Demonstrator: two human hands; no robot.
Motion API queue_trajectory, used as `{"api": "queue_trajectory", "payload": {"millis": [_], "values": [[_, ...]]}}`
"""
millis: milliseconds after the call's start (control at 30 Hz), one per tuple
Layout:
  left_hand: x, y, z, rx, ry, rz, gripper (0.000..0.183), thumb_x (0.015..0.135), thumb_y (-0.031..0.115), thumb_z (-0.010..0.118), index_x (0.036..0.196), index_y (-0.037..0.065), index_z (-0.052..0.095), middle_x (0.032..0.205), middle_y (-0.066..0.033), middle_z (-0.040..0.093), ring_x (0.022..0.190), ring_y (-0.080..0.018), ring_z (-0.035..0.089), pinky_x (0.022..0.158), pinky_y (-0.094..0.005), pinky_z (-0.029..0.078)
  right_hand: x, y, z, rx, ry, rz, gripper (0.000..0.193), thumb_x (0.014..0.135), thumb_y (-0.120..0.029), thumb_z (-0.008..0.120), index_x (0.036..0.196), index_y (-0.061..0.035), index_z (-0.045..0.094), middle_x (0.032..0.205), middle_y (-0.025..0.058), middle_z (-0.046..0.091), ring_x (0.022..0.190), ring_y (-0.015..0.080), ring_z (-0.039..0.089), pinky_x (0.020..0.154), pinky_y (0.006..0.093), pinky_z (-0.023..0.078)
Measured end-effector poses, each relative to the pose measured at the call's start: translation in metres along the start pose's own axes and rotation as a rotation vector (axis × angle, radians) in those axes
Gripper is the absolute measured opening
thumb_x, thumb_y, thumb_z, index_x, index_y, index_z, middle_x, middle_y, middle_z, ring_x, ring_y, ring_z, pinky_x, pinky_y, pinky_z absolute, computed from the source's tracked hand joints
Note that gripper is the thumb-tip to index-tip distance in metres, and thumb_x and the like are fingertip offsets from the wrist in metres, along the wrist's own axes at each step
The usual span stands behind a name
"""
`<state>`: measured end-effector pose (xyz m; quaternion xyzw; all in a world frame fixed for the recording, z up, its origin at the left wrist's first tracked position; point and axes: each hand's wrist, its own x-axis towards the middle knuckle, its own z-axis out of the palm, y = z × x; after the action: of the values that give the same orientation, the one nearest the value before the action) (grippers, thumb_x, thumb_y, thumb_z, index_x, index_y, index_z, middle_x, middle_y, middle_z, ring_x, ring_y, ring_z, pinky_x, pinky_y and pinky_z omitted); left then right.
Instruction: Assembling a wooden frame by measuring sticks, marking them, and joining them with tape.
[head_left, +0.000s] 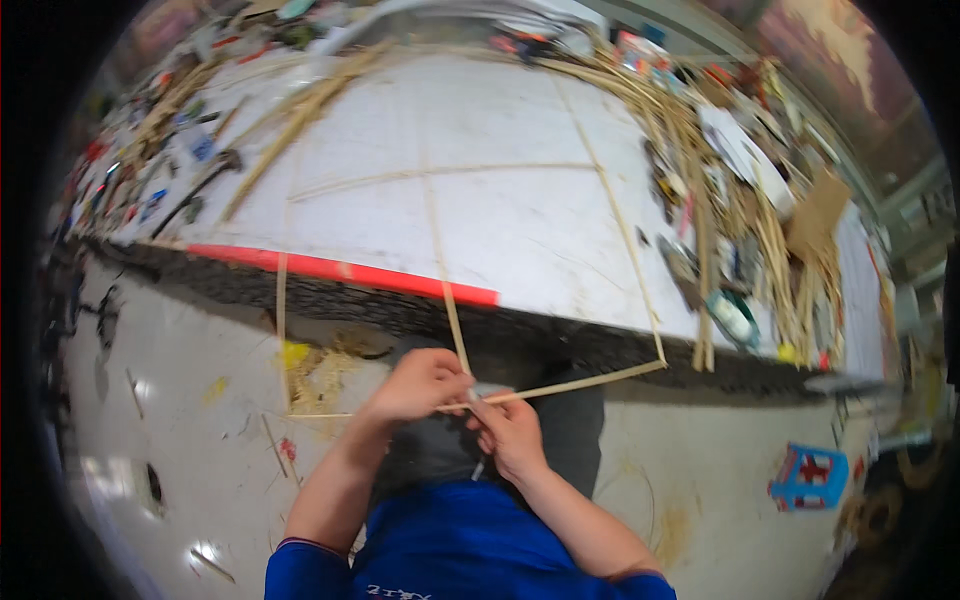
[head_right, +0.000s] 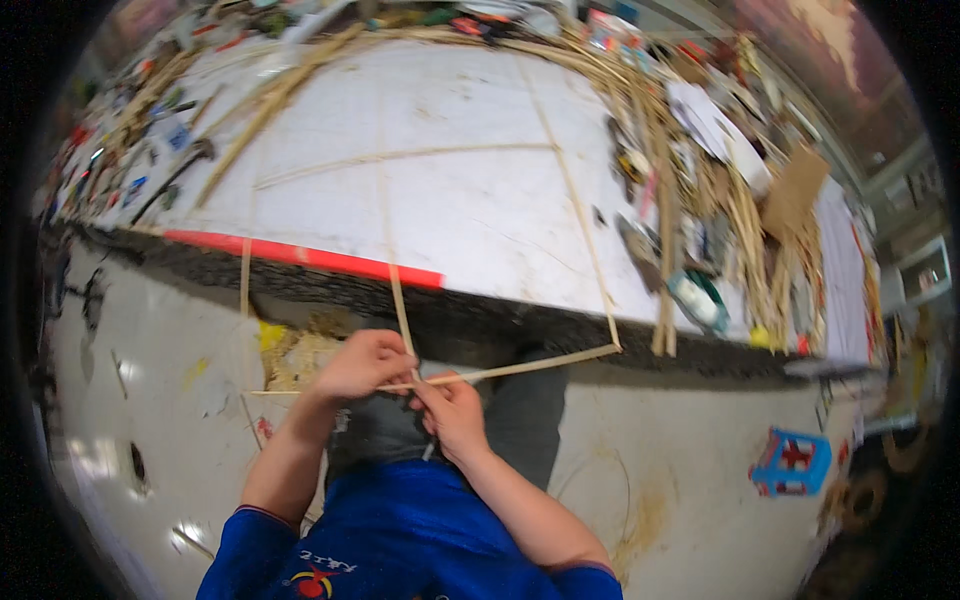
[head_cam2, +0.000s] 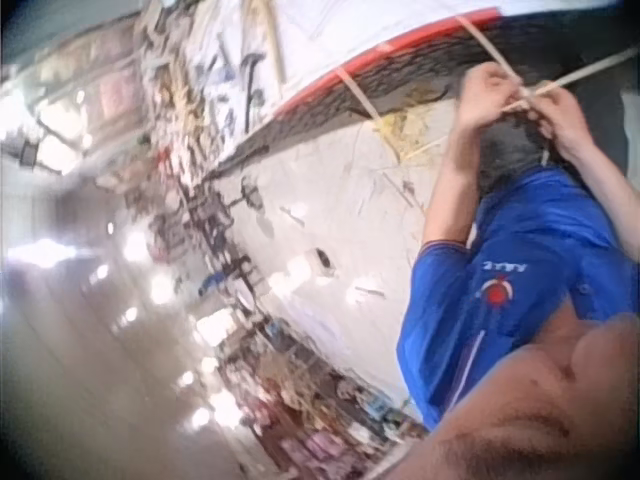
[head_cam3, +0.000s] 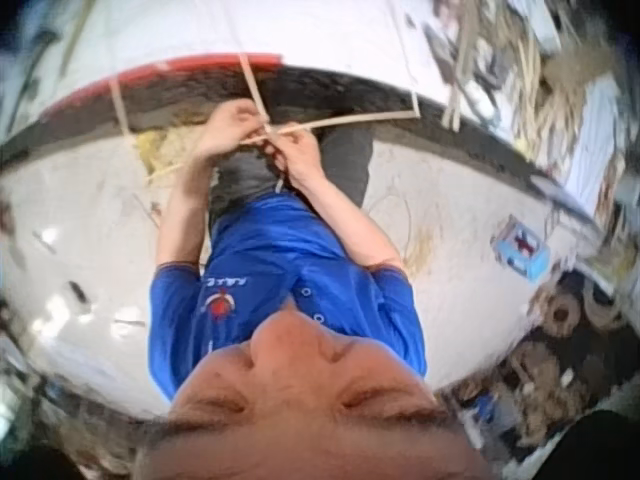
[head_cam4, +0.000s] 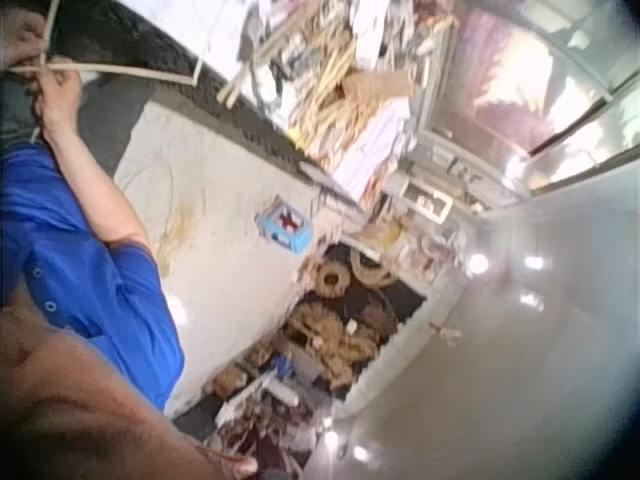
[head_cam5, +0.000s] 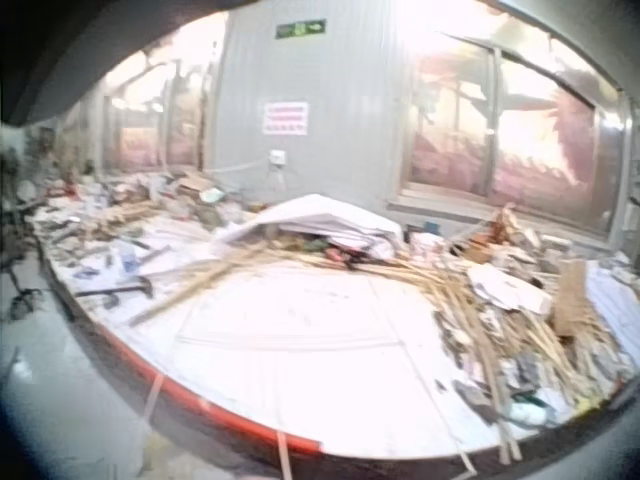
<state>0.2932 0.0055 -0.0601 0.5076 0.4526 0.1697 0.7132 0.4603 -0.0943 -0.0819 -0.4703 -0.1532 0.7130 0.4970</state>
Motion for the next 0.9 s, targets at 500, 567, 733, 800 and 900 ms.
{"api": "queue_trajectory", "payload": {"millis": [500, 567, 733, 800, 900], "values": [[0.007, -0.001, 0.003, -0.040, -0.044, 0.004, 0.013, 0.096, 0.011, 0.067, 0.096, -0.002, 0.065, 0.079, -0.0076, 0.070, 0.069, -0.0122, 0.067, 0.062, -0.0261, 0.057, -0.001, 0.000, -0.001, -0.004, 0.041, -0.047, 0.012, 0.095, -0.014, 0.068, 0.095, -0.0068, 0.059, 0.073, 0.0072, 0.065, 0.046, 0.0067, 0.046, 0.043, 0.0220, 0.036], [0.006, 0.004, 0.003, -0.017, -0.041, 0.007, 0.014, 0.096, 0.012, 0.067, 0.096, -0.002, 0.065, 0.079, -0.0077, 0.070, 0.069, -0.0123, 0.067, 0.062, -0.0260, 0.057, -0.001, -0.001, 0.000, -0.009, 0.041, -0.049, 0.012, 0.095, -0.014, 0.069, 0.095, -0.0068, 0.059, 0.073, 0.0073, 0.065, 0.046, 0.0069, 0.045, 0.043, 0.0221, 0.035], [0.008, 0.002, 0.001, -0.020, -0.053, 0.026, 0.014, 0.096, 0.013, 0.067, 0.096, -0.002, 0.065, 0.079, -0.0076, 0.070, 0.068, -0.0119, 0.067, 0.061, -0.0255, 0.056, 0.000, 0.001, 0.000, 0.006, 0.032, -0.057, 0.013, 0.095, -0.015, 0.070, 0.096, -0.0068, 0.060, 0.073, 0.0073, 0.064, 0.046, 0.0073, 0.045, 0.043, 0.0226, 0.035], [0.007, 0.002, 0.001, 0.031, -0.036, 0.035, 0.015, 0.096, 0.013, 0.067, 0.096, -0.001, 0.066, 0.079, -0.0074, 0.070, 0.067, -0.0119, 0.067, 0.060, -0.0253, 0.055, 0.000, 0.001, 0.001, 0.005, 0.033, -0.063, 0.013, 0.095, -0.016, 0.070, 0.096, -0.0070, 0.060, 0.073, 0.0071, 0.064, 0.046, 0.0074, 0.045, 0.042, 0.0227, 0.035], [0.008, 0.000, 0.001, 0.048, -0.038, 0.018, 0.015, 0.096, 0.013, 0.067, 0.096, -0.002, 0.066, 0.078, -0.0073, 0.070, 0.067, -0.0119, 0.067, 0.060, -0.0258, 0.056, -0.002, 0.002, 0.003, -0.003, 0.041, -0.056, 0.012, 0.095, -0.015, 0.069, 0.096, -0.0069, 0.060, 0.073, 0.0069, 0.064, 0.047, 0.0072, 0.045, 0.042, 0.0227, 0.035]]}}
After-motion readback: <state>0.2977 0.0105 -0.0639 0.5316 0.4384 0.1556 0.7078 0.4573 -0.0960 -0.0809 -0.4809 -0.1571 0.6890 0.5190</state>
